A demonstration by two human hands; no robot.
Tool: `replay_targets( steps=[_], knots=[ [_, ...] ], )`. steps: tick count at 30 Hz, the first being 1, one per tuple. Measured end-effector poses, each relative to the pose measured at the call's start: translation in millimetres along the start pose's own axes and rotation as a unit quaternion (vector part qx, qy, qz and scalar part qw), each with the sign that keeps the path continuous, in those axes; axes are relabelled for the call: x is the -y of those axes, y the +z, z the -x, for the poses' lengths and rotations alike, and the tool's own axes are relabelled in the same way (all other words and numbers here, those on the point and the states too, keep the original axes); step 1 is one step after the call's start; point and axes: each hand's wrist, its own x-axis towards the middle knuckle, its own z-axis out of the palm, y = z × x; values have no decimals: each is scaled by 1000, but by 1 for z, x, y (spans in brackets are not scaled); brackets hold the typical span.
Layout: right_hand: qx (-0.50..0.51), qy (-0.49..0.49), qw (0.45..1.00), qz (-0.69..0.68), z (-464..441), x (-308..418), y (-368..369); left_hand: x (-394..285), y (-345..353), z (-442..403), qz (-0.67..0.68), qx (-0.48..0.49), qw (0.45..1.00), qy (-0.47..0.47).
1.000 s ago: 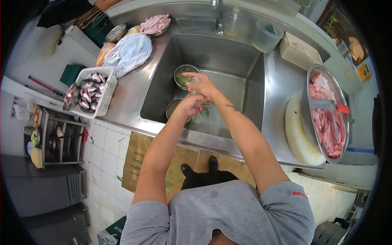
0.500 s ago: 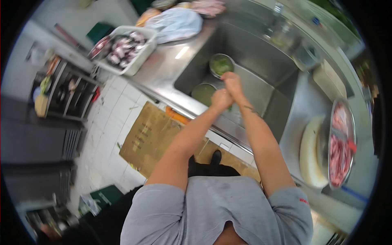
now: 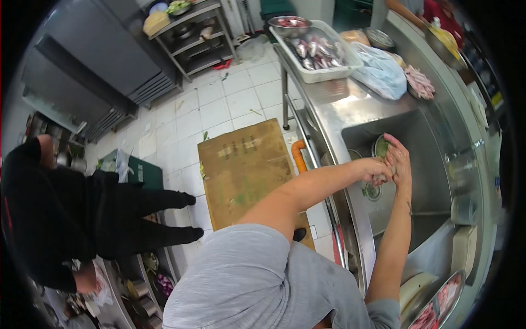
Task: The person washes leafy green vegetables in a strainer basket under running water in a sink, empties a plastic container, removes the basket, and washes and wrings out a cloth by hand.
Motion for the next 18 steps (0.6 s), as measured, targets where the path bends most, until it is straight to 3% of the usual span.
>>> replay_targets(
  steps=[2, 4, 7, 13, 18],
  knots=[
    [0, 14, 1000, 8, -9, -3, 5, 0, 7, 2, -155, -172, 972, 28],
    [-29, 8, 1000, 9, -19, -11, 15, 1, 11, 5, -344, -310, 883, 70],
    [-147, 22, 989, 6, -26, -18, 34, 3, 10, 12, -415, -423, 800, 96],
    [-338, -26, 940, 27, -44, -52, 37, -11, -11, 36, -552, -300, 772, 96],
    [-426, -55, 903, 22, -69, -71, 47, -24, -39, 49, -591, -278, 753, 82]
  ],
)
